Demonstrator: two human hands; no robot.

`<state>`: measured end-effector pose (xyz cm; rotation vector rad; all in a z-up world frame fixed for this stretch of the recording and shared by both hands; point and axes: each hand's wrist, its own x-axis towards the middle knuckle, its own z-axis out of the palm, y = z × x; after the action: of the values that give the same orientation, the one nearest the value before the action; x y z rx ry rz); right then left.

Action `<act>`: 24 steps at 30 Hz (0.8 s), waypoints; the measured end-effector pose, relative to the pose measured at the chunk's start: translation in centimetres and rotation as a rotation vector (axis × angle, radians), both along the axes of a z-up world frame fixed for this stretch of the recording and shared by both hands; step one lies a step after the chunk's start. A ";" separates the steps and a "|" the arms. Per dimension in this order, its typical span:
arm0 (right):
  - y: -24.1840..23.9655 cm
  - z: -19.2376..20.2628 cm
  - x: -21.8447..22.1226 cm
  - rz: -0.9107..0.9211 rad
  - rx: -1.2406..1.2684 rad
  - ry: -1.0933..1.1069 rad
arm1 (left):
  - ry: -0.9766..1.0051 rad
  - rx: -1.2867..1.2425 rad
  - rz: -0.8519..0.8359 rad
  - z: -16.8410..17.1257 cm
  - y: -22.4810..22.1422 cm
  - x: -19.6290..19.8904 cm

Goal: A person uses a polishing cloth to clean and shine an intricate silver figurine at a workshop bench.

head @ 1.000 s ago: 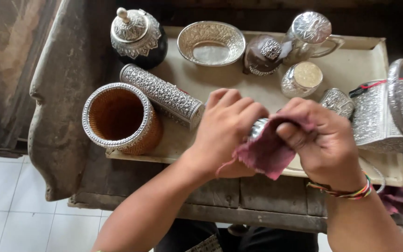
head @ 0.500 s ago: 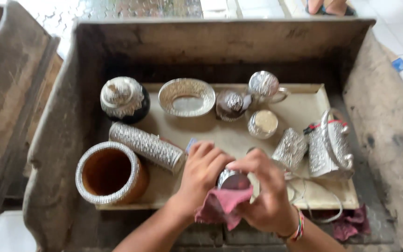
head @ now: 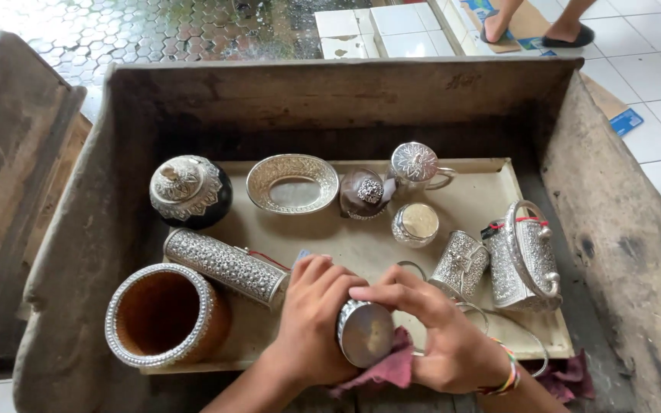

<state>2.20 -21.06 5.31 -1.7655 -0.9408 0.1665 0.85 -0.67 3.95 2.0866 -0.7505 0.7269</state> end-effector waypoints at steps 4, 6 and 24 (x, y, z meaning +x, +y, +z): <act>1.0 -0.2 -1.2 -0.106 0.006 -0.001 | -0.008 0.032 0.031 -0.6 -0.3 -0.2; 1.4 -1.0 -1.5 -0.110 0.267 0.153 | -0.095 0.085 0.071 -1.0 -0.5 0.1; 1.3 -0.4 -1.8 -0.220 0.161 -0.077 | -0.113 0.110 0.055 -1.2 -1.0 -0.3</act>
<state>0.43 -19.72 4.88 -1.7210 -0.7850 -0.1157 0.55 -1.67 2.76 2.1864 -0.8145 0.8574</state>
